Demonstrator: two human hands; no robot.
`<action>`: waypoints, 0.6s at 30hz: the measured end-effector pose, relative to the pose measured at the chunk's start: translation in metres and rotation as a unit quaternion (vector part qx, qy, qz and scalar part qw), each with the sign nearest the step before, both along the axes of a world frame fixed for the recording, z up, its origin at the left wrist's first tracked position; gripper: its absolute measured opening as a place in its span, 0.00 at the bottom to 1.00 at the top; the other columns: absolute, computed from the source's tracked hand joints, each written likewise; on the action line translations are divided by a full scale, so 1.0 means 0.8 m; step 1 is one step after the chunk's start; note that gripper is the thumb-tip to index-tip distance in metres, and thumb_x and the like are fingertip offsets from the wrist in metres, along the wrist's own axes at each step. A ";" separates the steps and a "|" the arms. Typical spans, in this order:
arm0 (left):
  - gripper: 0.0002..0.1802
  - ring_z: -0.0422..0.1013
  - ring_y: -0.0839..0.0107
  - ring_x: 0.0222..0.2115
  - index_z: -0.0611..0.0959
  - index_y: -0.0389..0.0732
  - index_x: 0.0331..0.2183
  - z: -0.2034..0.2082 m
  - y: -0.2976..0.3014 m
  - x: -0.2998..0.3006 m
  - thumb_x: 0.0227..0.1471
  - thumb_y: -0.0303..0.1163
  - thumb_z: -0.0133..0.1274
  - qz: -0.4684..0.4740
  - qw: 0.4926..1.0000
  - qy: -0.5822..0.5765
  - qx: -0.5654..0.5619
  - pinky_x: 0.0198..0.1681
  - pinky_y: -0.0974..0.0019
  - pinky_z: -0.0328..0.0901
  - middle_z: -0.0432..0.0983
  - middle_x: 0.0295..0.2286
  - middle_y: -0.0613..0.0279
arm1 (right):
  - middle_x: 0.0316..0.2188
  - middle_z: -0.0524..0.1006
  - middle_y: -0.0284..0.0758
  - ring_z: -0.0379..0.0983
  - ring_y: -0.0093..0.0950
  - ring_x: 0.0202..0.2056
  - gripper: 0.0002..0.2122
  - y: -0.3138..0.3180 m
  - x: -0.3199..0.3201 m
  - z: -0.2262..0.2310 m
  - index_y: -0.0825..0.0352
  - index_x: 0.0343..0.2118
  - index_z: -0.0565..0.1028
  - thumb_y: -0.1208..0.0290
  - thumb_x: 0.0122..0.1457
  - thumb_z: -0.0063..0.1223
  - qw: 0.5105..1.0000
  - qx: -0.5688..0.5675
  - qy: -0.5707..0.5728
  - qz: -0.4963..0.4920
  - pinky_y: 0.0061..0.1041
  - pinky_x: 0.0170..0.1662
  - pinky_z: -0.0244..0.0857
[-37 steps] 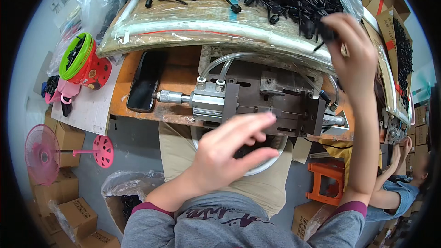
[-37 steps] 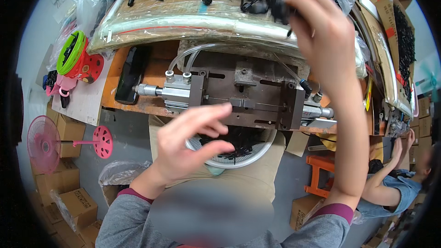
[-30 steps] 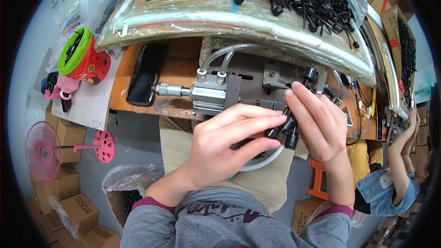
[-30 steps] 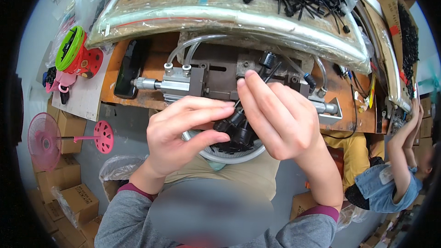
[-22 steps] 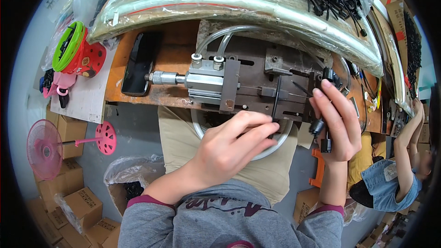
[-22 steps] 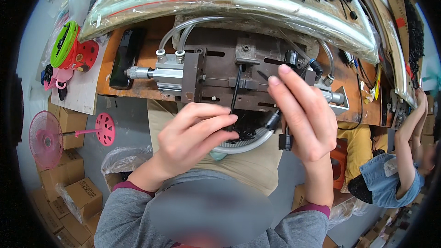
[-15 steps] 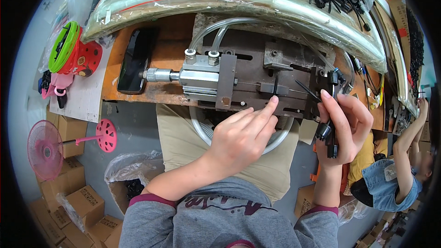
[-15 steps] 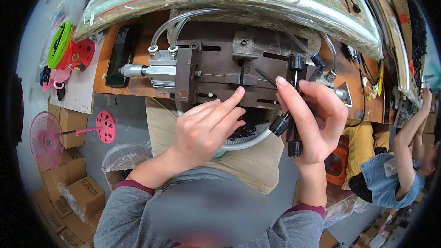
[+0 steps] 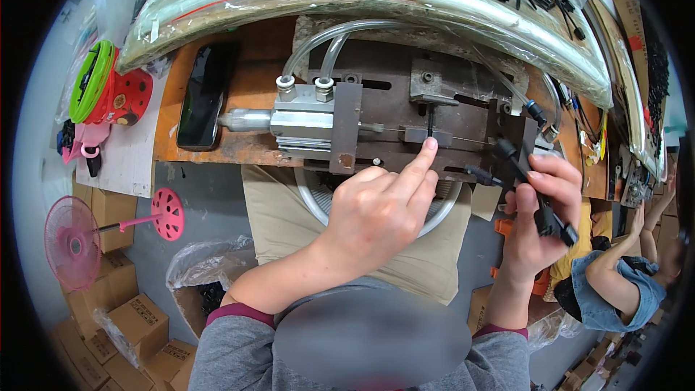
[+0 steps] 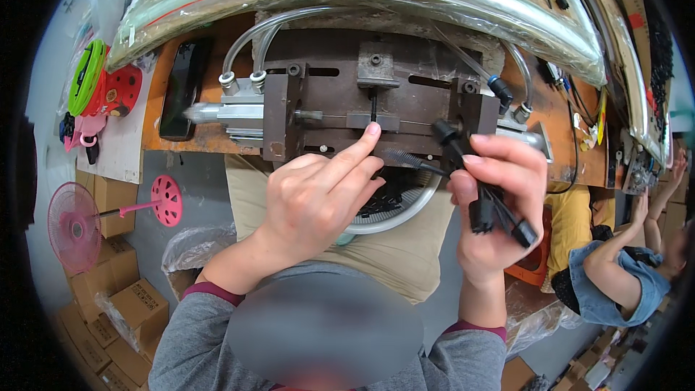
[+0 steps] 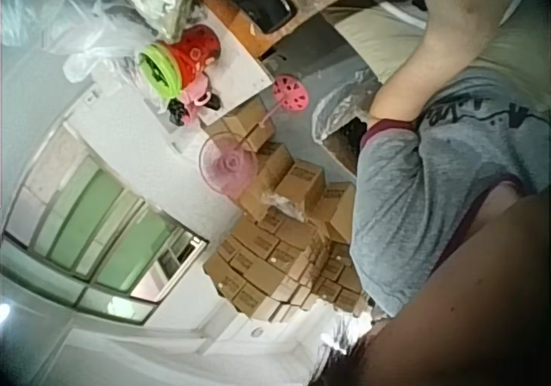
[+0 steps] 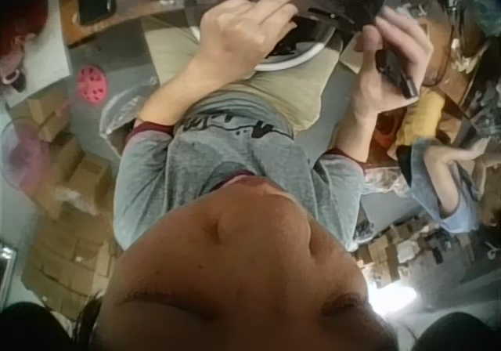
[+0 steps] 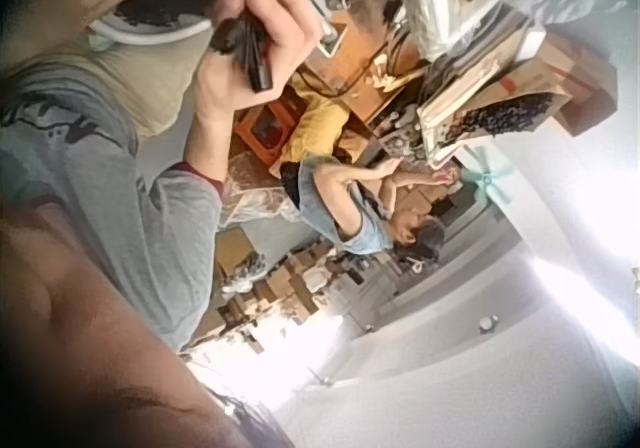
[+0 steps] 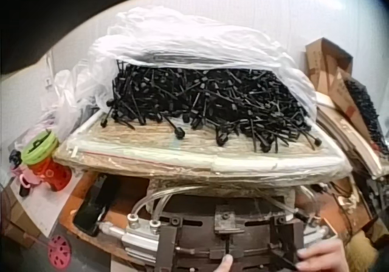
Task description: Assembling small black plastic cable connectors using a manual or pneumatic press machine at a workbench.
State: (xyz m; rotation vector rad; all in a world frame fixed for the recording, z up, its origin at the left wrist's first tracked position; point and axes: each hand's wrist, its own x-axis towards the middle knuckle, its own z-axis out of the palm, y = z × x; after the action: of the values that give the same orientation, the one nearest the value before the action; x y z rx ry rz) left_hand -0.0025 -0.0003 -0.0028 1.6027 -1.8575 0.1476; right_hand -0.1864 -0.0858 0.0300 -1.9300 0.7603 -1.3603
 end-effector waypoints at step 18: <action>0.18 0.79 0.65 0.32 0.87 0.37 0.36 0.045 0.032 0.025 0.37 0.23 0.69 -0.233 0.906 0.354 0.012 0.33 0.67 0.73 0.81 0.36 0.58 | 0.39 0.71 0.40 0.66 0.17 0.17 0.08 0.014 -0.005 0.009 0.77 0.40 0.74 0.81 0.59 0.53 0.856 0.434 -0.230 0.159 0.11 0.16 0.59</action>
State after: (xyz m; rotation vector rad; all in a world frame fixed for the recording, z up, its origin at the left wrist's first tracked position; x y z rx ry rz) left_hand 0.0174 0.0256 0.0328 0.9772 -1.5782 -0.5955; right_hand -0.1905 -0.0747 0.0374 -0.9098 0.6176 -0.9543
